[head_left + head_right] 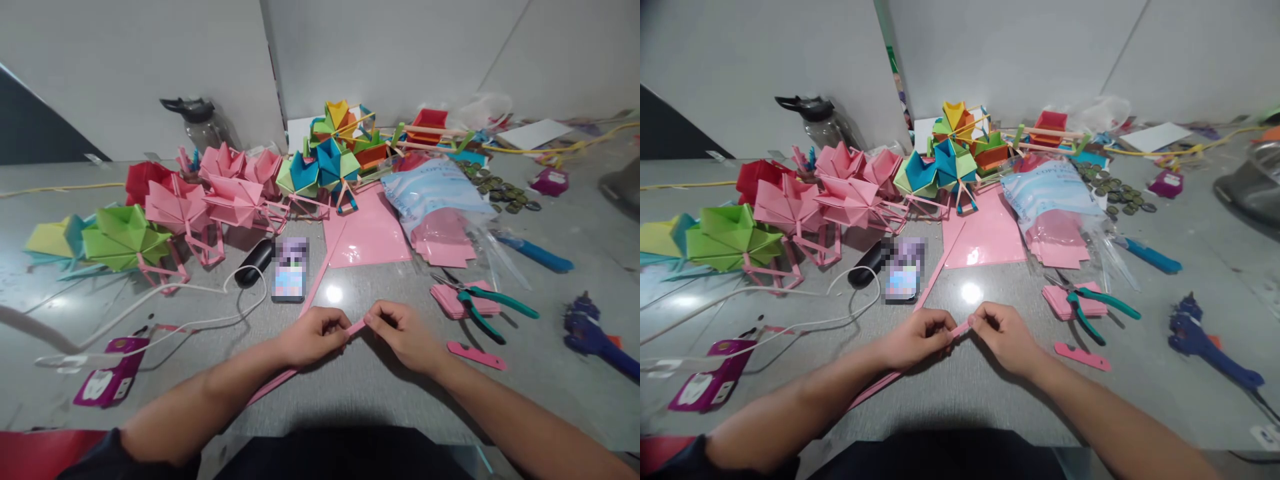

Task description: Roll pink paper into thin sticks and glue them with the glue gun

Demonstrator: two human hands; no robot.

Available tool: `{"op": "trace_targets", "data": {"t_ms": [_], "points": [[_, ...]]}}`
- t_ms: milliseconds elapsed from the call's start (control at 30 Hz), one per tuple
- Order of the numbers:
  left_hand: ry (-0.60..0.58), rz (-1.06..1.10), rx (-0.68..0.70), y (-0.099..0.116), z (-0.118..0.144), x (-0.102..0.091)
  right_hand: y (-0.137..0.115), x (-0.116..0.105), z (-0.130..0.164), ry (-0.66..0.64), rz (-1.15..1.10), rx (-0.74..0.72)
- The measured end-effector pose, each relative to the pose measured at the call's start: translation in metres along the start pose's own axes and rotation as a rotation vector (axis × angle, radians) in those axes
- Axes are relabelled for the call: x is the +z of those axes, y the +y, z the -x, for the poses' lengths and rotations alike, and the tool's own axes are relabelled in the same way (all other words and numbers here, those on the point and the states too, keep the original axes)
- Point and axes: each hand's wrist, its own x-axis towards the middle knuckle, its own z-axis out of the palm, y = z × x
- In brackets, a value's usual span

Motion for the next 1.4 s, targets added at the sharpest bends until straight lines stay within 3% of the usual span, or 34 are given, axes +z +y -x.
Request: {"op": "trace_targets", "data": {"t_ms": [233, 767, 1100, 1400], "points": [[-0.040, 0.068, -0.011, -0.004, -0.001, -0.003, 0.000, 0.000, 0.000, 0.002, -0.001, -0.011], [0.103, 0.006, -0.043, -0.005, -0.001, 0.011, 0.002, 0.004, 0.002, -0.005, 0.017, -0.013], [-0.046, 0.001, -0.042, 0.008, 0.005, 0.003, 0.002, 0.003, 0.002, 0.029, 0.029, -0.033], [0.052, -0.158, -0.035, 0.007, 0.003, 0.002, 0.001, 0.007, 0.006, -0.010, 0.052, -0.055]]}}
